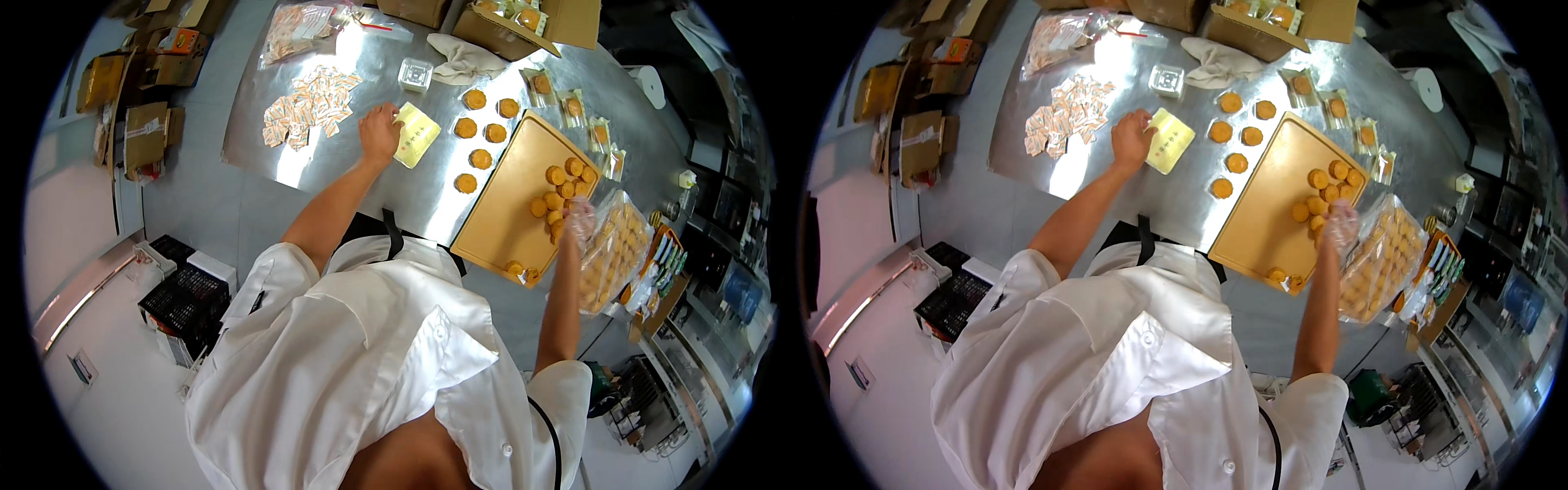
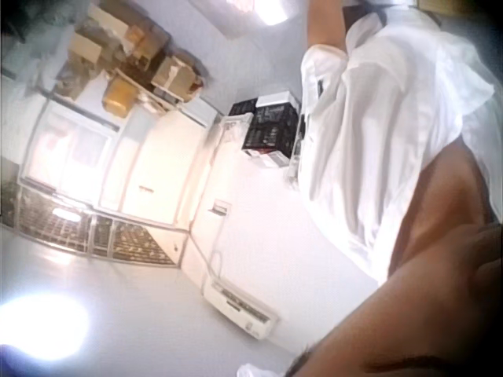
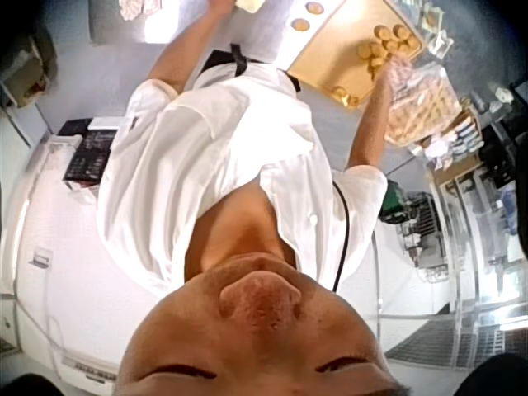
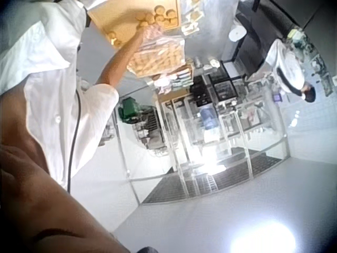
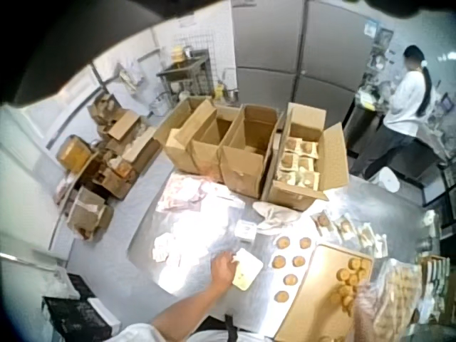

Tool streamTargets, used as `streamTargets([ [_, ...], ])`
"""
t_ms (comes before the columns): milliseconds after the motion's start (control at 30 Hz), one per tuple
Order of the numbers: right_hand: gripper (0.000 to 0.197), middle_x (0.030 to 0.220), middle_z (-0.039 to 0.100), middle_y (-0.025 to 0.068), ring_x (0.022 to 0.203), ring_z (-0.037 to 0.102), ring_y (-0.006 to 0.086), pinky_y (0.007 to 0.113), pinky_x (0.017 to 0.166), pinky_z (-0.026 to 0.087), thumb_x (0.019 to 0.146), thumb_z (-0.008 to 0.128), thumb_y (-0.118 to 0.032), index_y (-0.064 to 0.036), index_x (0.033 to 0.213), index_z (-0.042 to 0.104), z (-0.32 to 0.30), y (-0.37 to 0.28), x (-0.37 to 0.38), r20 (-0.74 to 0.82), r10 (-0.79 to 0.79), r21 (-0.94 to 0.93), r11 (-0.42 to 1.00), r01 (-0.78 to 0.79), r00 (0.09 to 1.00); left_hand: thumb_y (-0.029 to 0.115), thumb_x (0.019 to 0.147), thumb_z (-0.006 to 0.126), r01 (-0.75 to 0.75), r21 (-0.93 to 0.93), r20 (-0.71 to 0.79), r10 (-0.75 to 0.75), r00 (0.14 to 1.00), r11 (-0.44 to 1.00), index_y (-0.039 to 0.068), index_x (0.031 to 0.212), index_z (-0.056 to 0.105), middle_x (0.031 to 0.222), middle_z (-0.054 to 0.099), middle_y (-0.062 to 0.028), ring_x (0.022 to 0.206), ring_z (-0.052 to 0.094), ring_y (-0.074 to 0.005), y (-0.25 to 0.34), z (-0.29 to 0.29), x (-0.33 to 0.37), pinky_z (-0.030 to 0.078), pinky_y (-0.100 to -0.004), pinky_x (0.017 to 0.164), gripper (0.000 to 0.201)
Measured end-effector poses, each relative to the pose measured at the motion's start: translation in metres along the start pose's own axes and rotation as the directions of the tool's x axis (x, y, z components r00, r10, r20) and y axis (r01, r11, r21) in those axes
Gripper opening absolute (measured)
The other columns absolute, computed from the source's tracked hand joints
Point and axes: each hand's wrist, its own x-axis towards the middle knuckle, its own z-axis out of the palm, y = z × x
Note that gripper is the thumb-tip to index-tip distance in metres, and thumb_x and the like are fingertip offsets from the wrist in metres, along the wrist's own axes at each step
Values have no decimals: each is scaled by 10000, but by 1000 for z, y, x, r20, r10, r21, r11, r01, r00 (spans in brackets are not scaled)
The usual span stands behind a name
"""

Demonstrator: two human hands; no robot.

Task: The person repeatedly picks round pastries from a tray and places them into small transparent packaging bags. The packaged pastries are set aside on the table. The person wears gloves and works at a stainless steel table with stacks of packaging materials and cardboard boxes nearby.

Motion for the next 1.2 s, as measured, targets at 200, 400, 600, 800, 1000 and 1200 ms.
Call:
streamTargets([
  [200, 229, 884, 648, 65, 705, 615, 136, 256, 537, 519, 870, 726, -174, -33, 1031, 644, 55, -1, -118, 244, -65, -17, 997, 71, 968, 158, 784, 720, 60, -50, 121, -54, 991, 997, 111, 894, 687, 1008, 691, -106, 943, 626, -309, -6, -16, -2, 430, -456, 770, 124],
  [400, 149, 791, 616, 43, 705, 601, 156, 310, 633, 507, 889, 639, -150, -50, 999, 645, 142, 9, -173, 569, -88, -252, 928, 275, 818, 187, 824, 688, -144, 24, -125, 146, 981, 989, 156, 937, 758, 1142, 682, -130, 1000, 633, -324, -13, -23, -12, 461, -481, 803, 137],
  [600, 371, 967, 698, 116, 918, 656, 259, 370, 837, 513, 862, 659, -357, -60, 1084, 645, 239, -9, -207, 487, -309, -98, 910, 403, 817, 146, 931, 637, 64, -541, 169, 33, 985, 838, -53, 939, 693, 770, 690, -65, 705, 594, -96, -1, -57, -21, 475, -271, 653, 207],
  [800, 262, 828, 649, 7, 772, 576, 90, 271, 723, 487, 875, 712, -259, -20, 968, 662, 219, -79, -227, 803, -67, 31, 997, 71, 593, 132, 932, 660, 528, -819, 487, -218, 846, 224, -36, 1104, 624, 1046, 679, -74, 956, 628, -144, 35, -91, -64, 496, -281, 833, 243],
  [1000, 203, 790, 605, -12, 686, 544, 90, 286, 644, 474, 877, 690, -211, -23, 947, 658, 214, -128, -237, 828, -127, -67, 945, 322, 546, 32, 873, 695, 534, -824, 536, -47, 843, 190, -51, 1181, 613, 1119, 675, -102, 979, 659, -178, 44, -124, -57, 524, -312, 848, 329],
  [1200, 266, 822, 636, 44, 750, 590, 98, 243, 664, 499, 937, 649, -229, 3, 1062, 611, 198, -148, -275, 512, -179, 168, 980, 107, 840, 168, 847, 766, 397, -900, 345, -260, 902, 180, -31, 1018, 675, 925, 698, -61, 752, 646, -107, 78, -130, -50, 514, -266, 669, 278],
])
